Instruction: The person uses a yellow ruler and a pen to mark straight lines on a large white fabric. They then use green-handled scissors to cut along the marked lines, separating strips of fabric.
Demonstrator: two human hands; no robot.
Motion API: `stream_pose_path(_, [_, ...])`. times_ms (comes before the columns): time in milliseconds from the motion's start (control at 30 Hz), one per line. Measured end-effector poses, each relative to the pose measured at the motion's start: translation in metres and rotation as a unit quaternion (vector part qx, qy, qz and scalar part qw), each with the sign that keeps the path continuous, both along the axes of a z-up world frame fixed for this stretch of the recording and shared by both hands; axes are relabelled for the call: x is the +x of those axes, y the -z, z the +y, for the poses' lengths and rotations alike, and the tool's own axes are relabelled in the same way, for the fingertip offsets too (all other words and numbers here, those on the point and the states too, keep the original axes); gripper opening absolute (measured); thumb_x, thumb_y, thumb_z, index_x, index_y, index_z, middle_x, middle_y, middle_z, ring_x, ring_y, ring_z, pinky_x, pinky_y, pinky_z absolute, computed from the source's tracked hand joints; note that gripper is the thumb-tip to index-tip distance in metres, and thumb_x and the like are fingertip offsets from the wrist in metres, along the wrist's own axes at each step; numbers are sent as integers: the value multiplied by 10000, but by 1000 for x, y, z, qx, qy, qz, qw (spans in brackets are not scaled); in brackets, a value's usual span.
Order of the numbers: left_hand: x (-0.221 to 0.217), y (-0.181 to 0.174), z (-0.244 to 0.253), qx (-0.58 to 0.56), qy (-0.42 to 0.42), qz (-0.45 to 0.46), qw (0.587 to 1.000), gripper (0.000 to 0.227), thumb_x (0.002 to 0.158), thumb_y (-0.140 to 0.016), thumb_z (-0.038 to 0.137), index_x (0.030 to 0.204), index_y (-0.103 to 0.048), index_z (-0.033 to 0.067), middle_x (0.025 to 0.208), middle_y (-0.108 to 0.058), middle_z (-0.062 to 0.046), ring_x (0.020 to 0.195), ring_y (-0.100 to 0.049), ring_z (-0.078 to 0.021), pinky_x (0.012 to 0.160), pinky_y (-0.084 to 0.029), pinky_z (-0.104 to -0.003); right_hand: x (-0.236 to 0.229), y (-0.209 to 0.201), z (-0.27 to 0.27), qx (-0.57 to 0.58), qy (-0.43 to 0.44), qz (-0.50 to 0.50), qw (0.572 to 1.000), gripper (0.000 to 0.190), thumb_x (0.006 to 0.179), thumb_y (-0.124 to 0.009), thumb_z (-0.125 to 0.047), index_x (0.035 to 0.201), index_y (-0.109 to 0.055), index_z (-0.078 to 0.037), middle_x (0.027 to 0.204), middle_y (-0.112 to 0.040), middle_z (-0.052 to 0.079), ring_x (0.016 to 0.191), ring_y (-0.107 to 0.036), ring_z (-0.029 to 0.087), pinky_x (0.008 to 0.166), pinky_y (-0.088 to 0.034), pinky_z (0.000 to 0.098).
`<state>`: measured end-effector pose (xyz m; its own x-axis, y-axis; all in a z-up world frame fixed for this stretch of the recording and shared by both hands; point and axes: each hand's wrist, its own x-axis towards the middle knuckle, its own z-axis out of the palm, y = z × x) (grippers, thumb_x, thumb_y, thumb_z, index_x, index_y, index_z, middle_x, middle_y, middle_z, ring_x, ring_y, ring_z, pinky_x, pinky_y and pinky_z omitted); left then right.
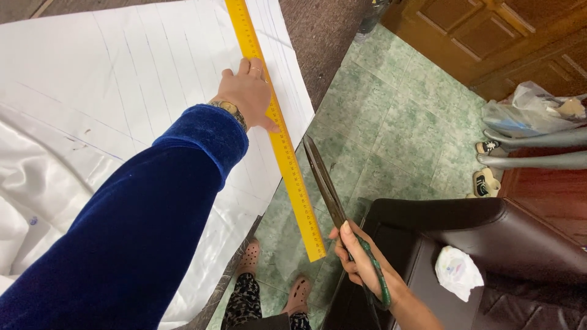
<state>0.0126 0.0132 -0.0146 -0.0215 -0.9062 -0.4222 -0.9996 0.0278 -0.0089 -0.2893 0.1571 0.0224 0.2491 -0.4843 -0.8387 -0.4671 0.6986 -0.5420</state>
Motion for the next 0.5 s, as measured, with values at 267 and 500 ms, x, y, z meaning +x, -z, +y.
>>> stream_pose_path(267, [-1, 0, 1, 0, 4, -4, 1000, 1028, 688, -694, 769, 1362, -480, 23, 1432, -348, -164, 1293, -322, -309, 925, -447, -496, 0, -3, 0, 0, -4, 12, 1000, 459, 943, -376, -503, 991, -567, -88, 645, -373, 24, 409, -236, 87, 322, -266, 242])
stream_pose_path(500, [1, 0, 0, 9, 7, -5, 1000, 1058, 690, -705, 739, 1400, -425, 6, 1523, -244, -193, 1354, -262, -341, 962, -418, -526, 1, -11, -1, -7, -11, 16, 1000, 445, 956, -376, -489, 973, -572, -90, 647, -385, 21, 414, -229, 88, 335, -235, 246])
